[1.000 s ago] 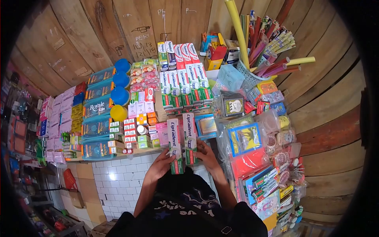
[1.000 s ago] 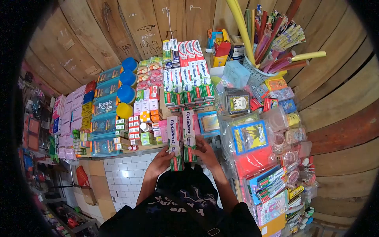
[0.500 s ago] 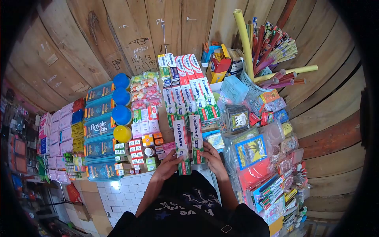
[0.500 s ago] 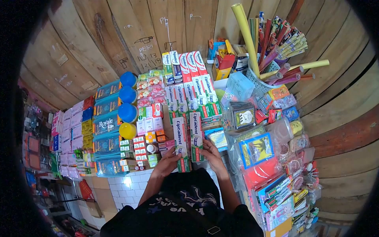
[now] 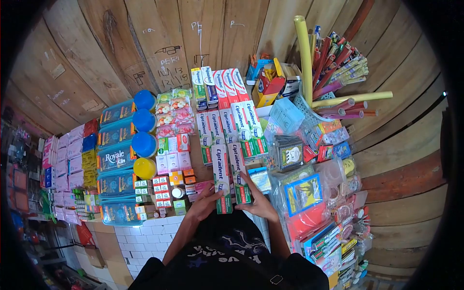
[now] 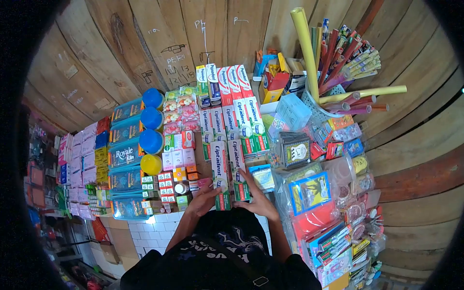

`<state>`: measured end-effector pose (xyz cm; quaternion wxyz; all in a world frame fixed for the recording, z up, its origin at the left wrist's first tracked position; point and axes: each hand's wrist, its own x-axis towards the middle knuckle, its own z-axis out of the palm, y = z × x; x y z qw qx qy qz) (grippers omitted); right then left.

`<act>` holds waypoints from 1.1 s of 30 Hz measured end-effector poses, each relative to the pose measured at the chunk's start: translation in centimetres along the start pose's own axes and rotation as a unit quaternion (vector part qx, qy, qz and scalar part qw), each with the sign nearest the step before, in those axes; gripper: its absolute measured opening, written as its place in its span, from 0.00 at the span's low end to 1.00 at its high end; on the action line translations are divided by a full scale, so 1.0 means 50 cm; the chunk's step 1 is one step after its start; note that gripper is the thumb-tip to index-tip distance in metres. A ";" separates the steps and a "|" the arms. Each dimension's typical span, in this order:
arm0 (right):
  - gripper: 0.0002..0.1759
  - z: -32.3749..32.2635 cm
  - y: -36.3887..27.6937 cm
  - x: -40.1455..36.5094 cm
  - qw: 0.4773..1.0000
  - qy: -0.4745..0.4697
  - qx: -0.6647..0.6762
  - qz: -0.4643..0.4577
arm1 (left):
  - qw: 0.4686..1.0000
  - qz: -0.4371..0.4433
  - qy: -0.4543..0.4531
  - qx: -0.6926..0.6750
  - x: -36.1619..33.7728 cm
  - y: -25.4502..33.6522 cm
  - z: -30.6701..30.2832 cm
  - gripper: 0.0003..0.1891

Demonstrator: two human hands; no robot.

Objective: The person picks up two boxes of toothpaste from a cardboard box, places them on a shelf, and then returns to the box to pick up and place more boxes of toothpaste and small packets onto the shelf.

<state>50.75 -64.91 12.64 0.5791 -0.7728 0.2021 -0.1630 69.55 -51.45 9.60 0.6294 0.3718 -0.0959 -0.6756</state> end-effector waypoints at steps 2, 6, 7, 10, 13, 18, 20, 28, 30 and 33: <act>0.60 -0.005 -0.007 0.013 0.997 0.007 -0.079 -0.010 | 1.000 0.016 0.005 0.007 0.009 -0.001 0.002 0.32; 0.53 -0.017 -0.008 0.027 0.991 0.041 -0.120 -0.036 | 0.999 0.026 0.029 0.002 0.022 0.010 0.018 0.32; 0.51 -0.020 -0.009 0.029 0.987 0.047 -0.147 -0.038 | 0.999 0.035 0.024 0.001 0.028 0.005 0.014 0.32; 0.46 -0.030 -0.014 0.038 0.973 0.056 -0.221 -0.041 | 0.998 0.054 0.016 -0.003 0.040 -0.001 0.008 0.32; 0.43 -0.040 -0.026 0.051 0.960 0.059 -0.272 -0.041 | 0.997 0.069 0.020 -0.005 0.045 0.007 0.016 0.32; 0.41 -0.040 -0.021 0.080 0.938 0.092 -0.320 -0.093 | 0.993 0.108 0.050 -0.006 0.047 0.017 0.033 0.34; 0.42 -0.040 -0.016 0.090 0.938 0.088 -0.329 -0.069 | 0.992 0.110 0.058 -0.010 0.053 0.014 0.026 0.35; 0.41 -0.035 -0.004 0.132 0.929 0.083 -0.359 -0.041 | 0.988 0.133 0.062 -0.043 0.063 0.006 0.003 0.37; 0.39 -0.034 -0.003 0.142 0.929 0.075 -0.360 -0.032 | 0.986 0.148 0.064 -0.050 0.063 0.002 -0.004 0.36; 0.35 -0.029 -0.002 0.160 0.929 0.079 -0.362 -0.023 | 0.985 0.139 0.058 -0.087 0.055 0.001 -0.011 0.35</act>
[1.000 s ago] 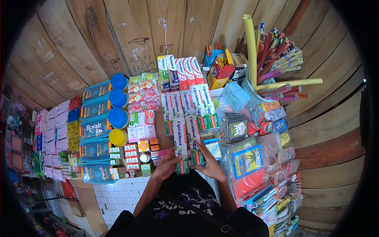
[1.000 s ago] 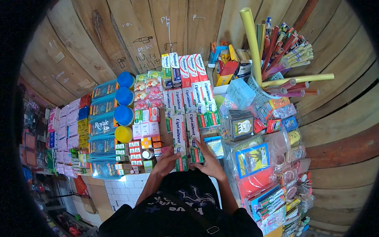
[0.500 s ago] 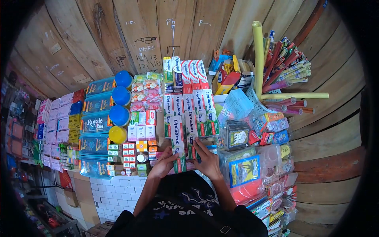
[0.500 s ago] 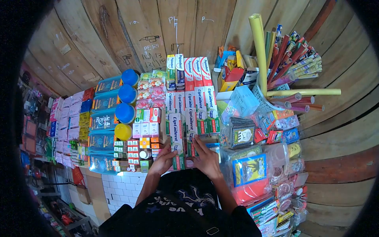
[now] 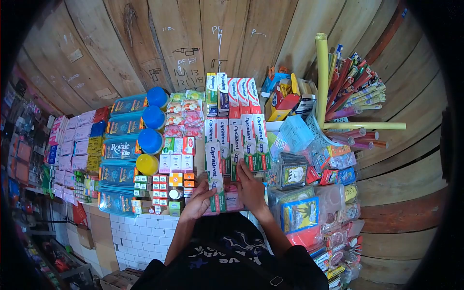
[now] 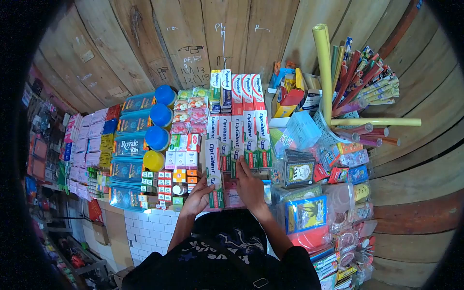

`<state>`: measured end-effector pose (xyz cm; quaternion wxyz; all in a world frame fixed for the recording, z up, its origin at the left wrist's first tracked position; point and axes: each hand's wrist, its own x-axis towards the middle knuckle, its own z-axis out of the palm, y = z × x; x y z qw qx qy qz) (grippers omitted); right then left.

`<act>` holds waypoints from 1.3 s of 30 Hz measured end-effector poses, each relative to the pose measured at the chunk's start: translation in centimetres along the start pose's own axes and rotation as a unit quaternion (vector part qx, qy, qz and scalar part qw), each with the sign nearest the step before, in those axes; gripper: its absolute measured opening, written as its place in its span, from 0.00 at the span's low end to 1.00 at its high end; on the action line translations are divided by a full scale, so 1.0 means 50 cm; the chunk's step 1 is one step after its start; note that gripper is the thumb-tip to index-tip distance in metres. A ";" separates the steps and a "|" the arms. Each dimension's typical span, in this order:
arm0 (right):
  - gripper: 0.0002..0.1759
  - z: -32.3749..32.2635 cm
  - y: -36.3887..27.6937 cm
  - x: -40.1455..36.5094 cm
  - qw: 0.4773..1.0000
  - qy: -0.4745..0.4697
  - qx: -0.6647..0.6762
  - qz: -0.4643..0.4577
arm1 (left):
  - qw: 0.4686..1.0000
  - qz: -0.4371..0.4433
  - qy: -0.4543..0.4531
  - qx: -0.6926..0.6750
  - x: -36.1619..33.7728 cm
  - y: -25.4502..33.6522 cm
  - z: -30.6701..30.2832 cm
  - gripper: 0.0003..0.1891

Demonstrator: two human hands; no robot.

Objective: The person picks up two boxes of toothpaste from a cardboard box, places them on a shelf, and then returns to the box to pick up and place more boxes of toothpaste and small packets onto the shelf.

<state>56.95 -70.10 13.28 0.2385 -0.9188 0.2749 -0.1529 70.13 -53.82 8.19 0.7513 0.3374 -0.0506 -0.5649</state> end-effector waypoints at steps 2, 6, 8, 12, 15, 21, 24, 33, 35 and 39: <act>0.35 0.006 0.000 0.010 0.999 0.017 -0.027 -0.026 | 1.000 0.005 0.006 -0.008 -0.005 0.002 0.003 0.33; 0.35 0.008 0.000 0.033 0.996 0.044 -0.052 -0.060 | 1.000 -0.006 0.022 -0.007 -0.019 0.013 0.010 0.24; 0.36 0.013 0.001 0.042 0.998 0.015 -0.062 -0.029 | 1.000 -0.001 0.028 -0.005 -0.025 0.018 0.021 0.23; 0.38 0.019 0.001 0.061 0.998 -0.026 -0.053 0.012 | 0.999 0.014 0.034 -0.001 -0.027 0.011 0.011 0.24; 0.38 0.019 -0.003 0.071 0.997 -0.038 -0.068 0.025 | 0.999 0.013 0.029 0.004 -0.031 0.009 0.005 0.24; 0.36 0.018 -0.003 0.076 1.000 0.010 -0.021 0.007 | 0.999 0.004 0.025 0.019 -0.033 0.007 0.000 0.26; 0.32 0.025 0.014 0.065 0.985 0.094 0.101 -0.103 | 1.000 0.003 0.019 0.023 -0.030 -0.001 -0.011 0.26; 0.37 -0.046 -0.044 -0.036 0.959 -0.070 0.252 -0.111 | 0.996 -0.033 0.033 0.074 -0.035 0.003 0.026 0.18; 0.42 -0.042 -0.045 -0.044 0.957 -0.054 0.229 -0.170 | 0.996 -0.040 0.032 0.075 -0.026 -0.003 0.024 0.18; 0.52 -0.057 -0.057 -0.066 0.960 -0.162 0.192 -0.127 | 0.996 -0.033 0.005 0.080 -0.016 -0.008 0.024 0.18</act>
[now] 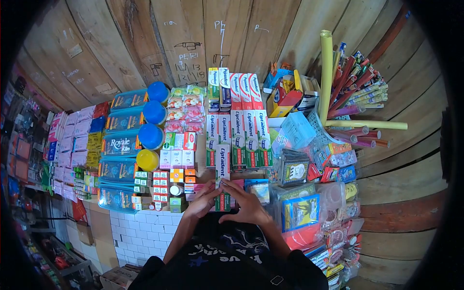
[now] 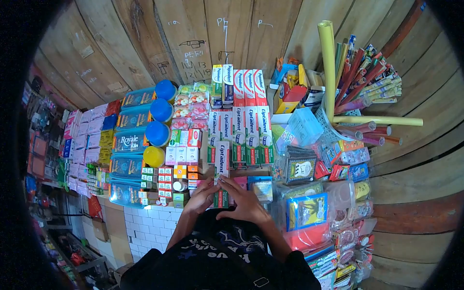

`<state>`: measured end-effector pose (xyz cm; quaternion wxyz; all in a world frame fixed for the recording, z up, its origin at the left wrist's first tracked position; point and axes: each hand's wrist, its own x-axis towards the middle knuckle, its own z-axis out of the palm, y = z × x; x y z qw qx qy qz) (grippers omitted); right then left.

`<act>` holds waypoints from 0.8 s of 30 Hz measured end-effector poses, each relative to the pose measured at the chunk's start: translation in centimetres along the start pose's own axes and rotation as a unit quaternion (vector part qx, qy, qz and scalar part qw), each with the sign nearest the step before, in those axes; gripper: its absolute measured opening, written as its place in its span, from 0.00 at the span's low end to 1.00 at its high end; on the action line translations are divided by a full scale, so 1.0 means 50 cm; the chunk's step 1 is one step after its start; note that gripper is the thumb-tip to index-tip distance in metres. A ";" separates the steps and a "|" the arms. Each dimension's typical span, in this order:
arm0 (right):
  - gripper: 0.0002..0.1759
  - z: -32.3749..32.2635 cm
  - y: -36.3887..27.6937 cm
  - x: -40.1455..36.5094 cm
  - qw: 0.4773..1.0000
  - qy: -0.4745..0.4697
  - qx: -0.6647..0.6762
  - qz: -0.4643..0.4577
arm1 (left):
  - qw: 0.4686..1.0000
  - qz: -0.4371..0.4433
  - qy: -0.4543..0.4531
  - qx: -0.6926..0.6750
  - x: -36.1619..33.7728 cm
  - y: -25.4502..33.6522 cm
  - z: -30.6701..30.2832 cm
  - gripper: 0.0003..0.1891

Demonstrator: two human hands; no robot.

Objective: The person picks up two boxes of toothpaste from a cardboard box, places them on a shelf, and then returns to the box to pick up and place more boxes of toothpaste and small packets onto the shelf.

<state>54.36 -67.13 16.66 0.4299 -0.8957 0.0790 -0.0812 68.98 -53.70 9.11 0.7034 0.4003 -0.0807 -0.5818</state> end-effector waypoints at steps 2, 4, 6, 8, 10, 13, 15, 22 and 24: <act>0.53 0.005 -0.001 -0.001 0.999 -0.011 -0.031 0.028 | 1.000 -0.017 0.010 0.007 0.000 0.003 0.004 0.21; 0.53 0.005 -0.003 0.002 0.997 -0.018 -0.049 0.057 | 1.000 -0.028 0.009 0.010 -0.001 0.013 0.015 0.23; 0.52 0.003 -0.009 0.008 0.995 -0.025 -0.054 0.084 | 0.999 -0.033 0.000 0.010 -0.003 0.024 0.027 0.23; 0.52 0.020 0.013 0.009 0.996 0.030 -0.076 0.035 | 0.999 -0.031 -0.025 0.002 0.004 0.016 0.011 0.26; 0.52 0.028 0.022 0.011 0.994 0.062 -0.091 0.008 | 0.998 -0.041 -0.040 -0.003 0.009 0.015 0.000 0.28; 0.51 0.031 0.025 0.018 0.991 0.079 -0.103 -0.005 | 0.997 -0.059 -0.044 -0.004 0.007 0.026 -0.002 0.30; 0.49 0.032 0.028 0.025 0.988 0.099 -0.116 -0.022 | 0.998 -0.053 -0.047 -0.006 0.005 0.033 0.007 0.32; 0.43 0.026 0.057 0.050 0.983 0.127 -0.130 -0.015 | 0.996 -0.036 -0.080 0.031 -0.006 0.041 0.003 0.36; 0.40 0.025 0.057 0.058 0.985 0.117 -0.123 0.018 | 0.996 -0.021 -0.066 0.058 -0.006 0.042 0.008 0.34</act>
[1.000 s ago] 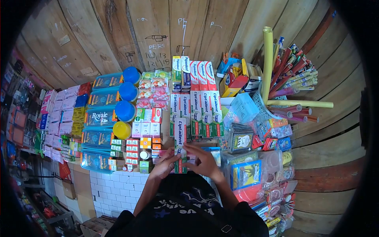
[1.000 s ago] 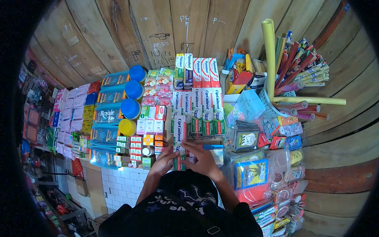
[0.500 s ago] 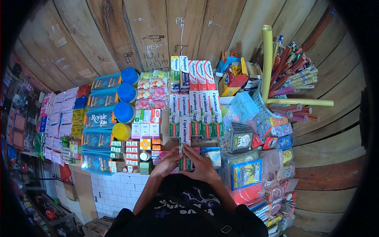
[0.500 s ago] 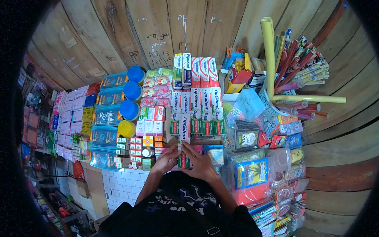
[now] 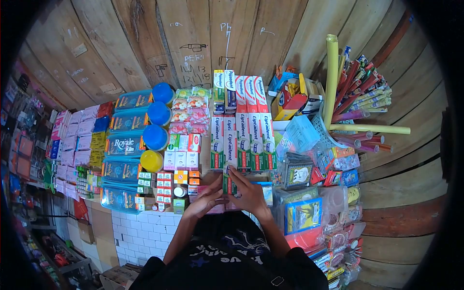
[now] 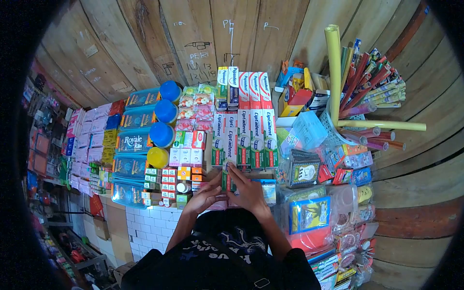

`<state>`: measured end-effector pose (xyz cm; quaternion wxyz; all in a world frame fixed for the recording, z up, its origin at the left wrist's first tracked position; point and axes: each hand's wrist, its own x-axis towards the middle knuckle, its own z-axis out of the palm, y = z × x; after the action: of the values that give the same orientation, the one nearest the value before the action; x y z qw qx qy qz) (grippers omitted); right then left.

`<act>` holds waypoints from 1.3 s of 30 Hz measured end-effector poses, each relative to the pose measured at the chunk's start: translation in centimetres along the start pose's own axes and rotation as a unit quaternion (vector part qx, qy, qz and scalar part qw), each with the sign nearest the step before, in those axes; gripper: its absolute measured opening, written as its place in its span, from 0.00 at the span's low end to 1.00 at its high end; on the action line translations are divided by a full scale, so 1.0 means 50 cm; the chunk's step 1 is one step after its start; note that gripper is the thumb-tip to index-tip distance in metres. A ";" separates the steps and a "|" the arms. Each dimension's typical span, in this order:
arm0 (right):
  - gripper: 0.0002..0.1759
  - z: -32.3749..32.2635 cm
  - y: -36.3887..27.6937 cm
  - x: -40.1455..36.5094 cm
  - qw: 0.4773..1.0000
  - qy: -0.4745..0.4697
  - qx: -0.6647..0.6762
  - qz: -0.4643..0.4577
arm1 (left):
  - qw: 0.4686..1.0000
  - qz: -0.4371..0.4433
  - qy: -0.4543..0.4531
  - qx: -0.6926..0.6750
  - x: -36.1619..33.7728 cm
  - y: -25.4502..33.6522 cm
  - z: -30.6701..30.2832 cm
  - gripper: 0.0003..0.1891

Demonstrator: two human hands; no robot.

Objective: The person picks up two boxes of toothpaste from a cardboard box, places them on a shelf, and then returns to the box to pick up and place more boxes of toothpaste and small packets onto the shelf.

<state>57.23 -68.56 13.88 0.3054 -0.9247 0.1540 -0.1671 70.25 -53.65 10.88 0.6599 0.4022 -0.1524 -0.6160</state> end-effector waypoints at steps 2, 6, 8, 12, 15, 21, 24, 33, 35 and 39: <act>0.39 0.019 0.016 0.007 0.999 0.022 -0.022 -0.014 | 1.000 -0.005 0.001 -0.009 -0.002 0.000 -0.006 0.35; 0.36 0.039 0.029 0.028 0.994 0.090 -0.038 -0.050 | 1.000 0.010 0.017 -0.012 -0.005 0.004 -0.007 0.36; 0.34 0.038 0.023 0.034 0.995 0.081 -0.050 -0.030 | 1.000 0.002 0.012 -0.014 -0.008 0.011 -0.006 0.35; 0.32 0.054 0.028 0.050 0.993 0.095 -0.061 -0.017 | 1.000 0.011 0.005 -0.019 -0.004 0.005 -0.014 0.35; 0.32 0.051 0.019 0.060 0.996 0.073 -0.053 0.028 | 1.000 0.001 0.003 -0.019 -0.004 0.011 -0.011 0.37; 0.32 0.054 0.026 0.079 0.995 0.079 -0.047 0.030 | 0.999 0.007 -0.004 -0.049 0.008 0.000 -0.023 0.36; 0.32 0.051 0.025 0.082 0.996 0.069 -0.038 0.040 | 0.998 -0.002 -0.010 -0.059 0.007 0.007 -0.018 0.36; 0.32 0.048 0.018 0.082 0.996 0.067 -0.036 0.051 | 0.999 -0.002 -0.010 -0.042 -0.006 0.015 -0.013 0.35; 0.32 0.048 0.017 0.082 0.996 0.072 -0.037 0.048 | 0.999 -0.002 -0.017 -0.040 -0.009 0.016 -0.012 0.35; 0.30 0.050 0.020 0.081 0.994 0.107 -0.013 0.011 | 0.999 0.008 -0.028 -0.041 -0.021 0.022 -0.004 0.33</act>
<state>61.67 -69.59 12.26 0.2766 -0.9038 0.1980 -0.2595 70.93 -52.68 11.86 0.6762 0.3562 -0.1481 -0.6276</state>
